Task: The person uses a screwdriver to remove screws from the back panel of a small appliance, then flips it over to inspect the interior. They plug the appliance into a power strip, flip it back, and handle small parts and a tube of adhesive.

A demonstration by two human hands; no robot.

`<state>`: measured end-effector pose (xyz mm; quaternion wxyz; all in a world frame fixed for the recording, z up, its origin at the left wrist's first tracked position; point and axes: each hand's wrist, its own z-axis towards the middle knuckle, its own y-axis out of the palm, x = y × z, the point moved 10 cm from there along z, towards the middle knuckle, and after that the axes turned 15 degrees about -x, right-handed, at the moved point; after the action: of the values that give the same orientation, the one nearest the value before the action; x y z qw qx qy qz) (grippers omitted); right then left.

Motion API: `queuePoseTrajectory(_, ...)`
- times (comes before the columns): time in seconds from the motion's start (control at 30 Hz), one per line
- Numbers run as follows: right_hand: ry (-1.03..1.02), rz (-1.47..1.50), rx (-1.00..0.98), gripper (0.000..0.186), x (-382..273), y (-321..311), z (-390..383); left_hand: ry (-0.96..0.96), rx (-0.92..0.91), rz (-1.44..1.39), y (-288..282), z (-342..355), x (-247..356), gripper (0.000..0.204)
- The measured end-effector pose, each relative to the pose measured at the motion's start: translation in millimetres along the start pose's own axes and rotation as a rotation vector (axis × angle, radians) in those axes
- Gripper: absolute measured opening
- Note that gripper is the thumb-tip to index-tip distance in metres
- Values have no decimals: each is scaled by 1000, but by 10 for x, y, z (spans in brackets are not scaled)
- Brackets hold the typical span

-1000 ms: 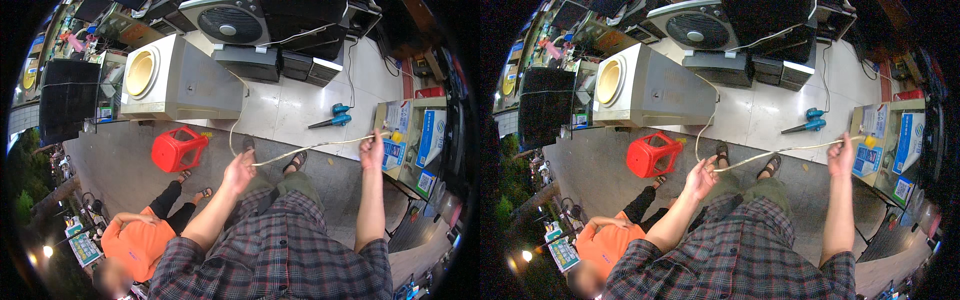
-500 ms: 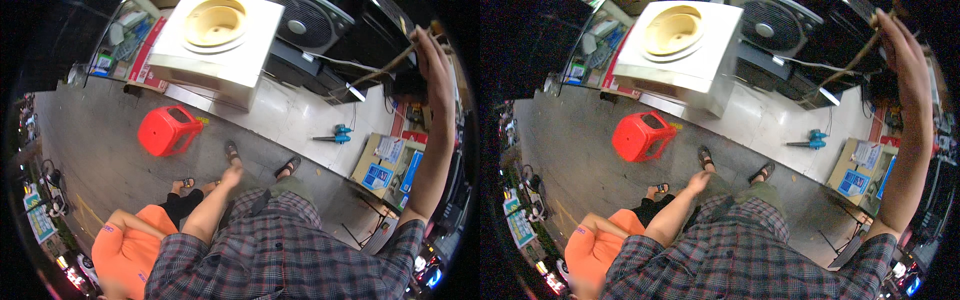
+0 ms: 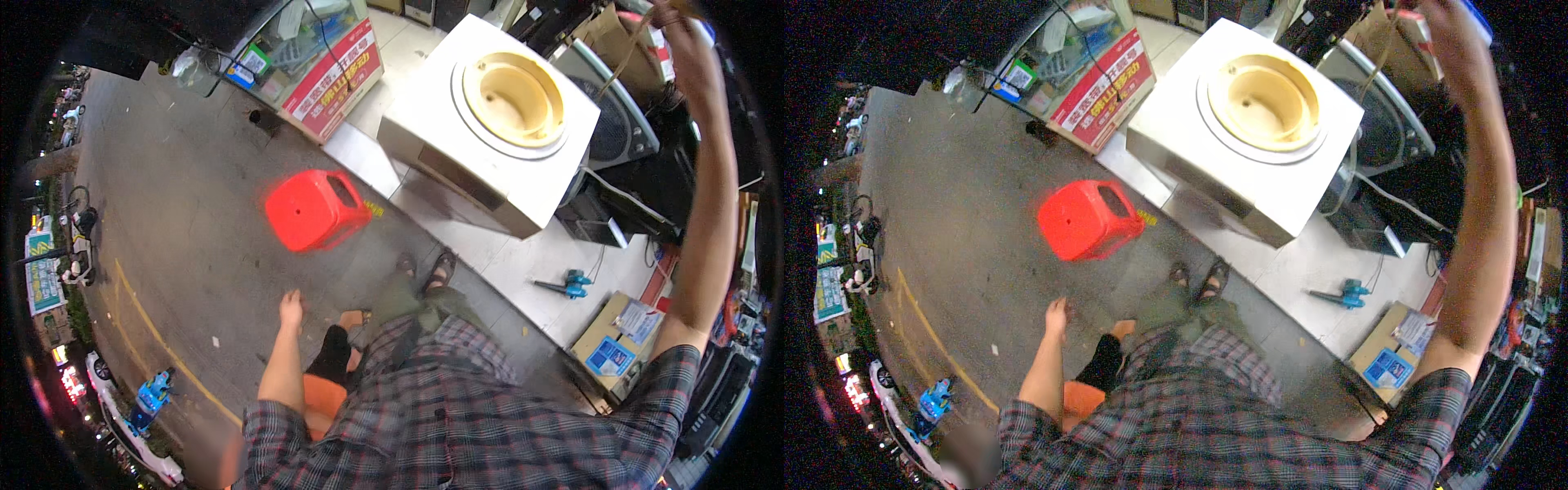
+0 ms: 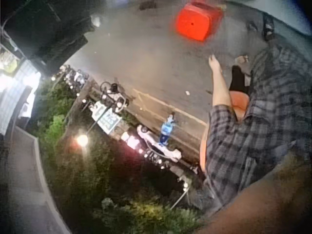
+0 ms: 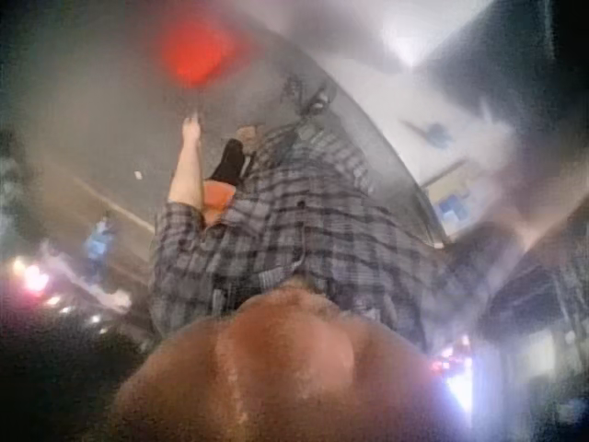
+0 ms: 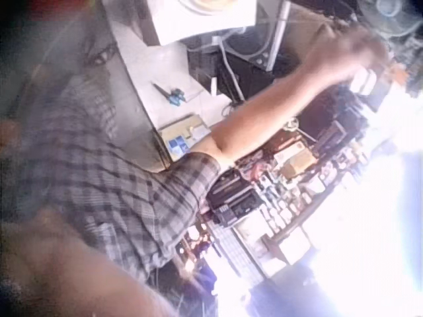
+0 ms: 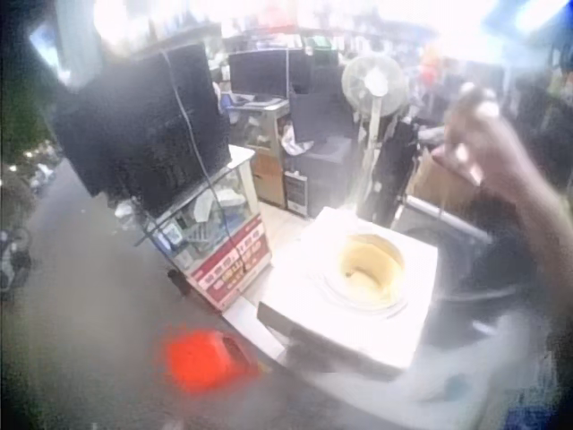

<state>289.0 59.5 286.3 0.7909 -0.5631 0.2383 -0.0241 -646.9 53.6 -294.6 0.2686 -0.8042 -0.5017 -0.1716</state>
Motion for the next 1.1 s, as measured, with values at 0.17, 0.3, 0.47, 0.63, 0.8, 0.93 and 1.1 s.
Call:
queuePoseTrajectory(0.17, -239, -192, -91, 41, 109, 630, 736, -4, -189, 325, 508, -229, -804, 42)
queuePoseTrajectory(0.3, -420, -95, 294, 33, -608, 251, 1232, -51, -488, 809, 777, -219, -1129, 54)
queuePoseTrajectory(0.47, -293, -937, 805, 31, -2091, -30, 1600, -8, -392, 715, -71, 473, -738, 51)
queuePoseTrajectory(0.63, -390, 33, 244, 28, -3421, 823, 1640, 333, -207, 710, -797, 605, 1546, 44)
queuePoseTrajectory(0.8, -47, 491, -269, 33, -3787, 2516, 1152, 516, -781, -110, -212, -97, 3754, 39)
queuePoseTrajectory(0.93, 254, 1156, -500, 24, -3947, 3835, 883, 422, -1223, -801, 778, -457, 4684, 52)
queuePoseTrajectory(1.1, 477, 1354, -549, 22, -4207, 4462, 760, 172, -1202, -1385, 1761, -78, 5599, 57)
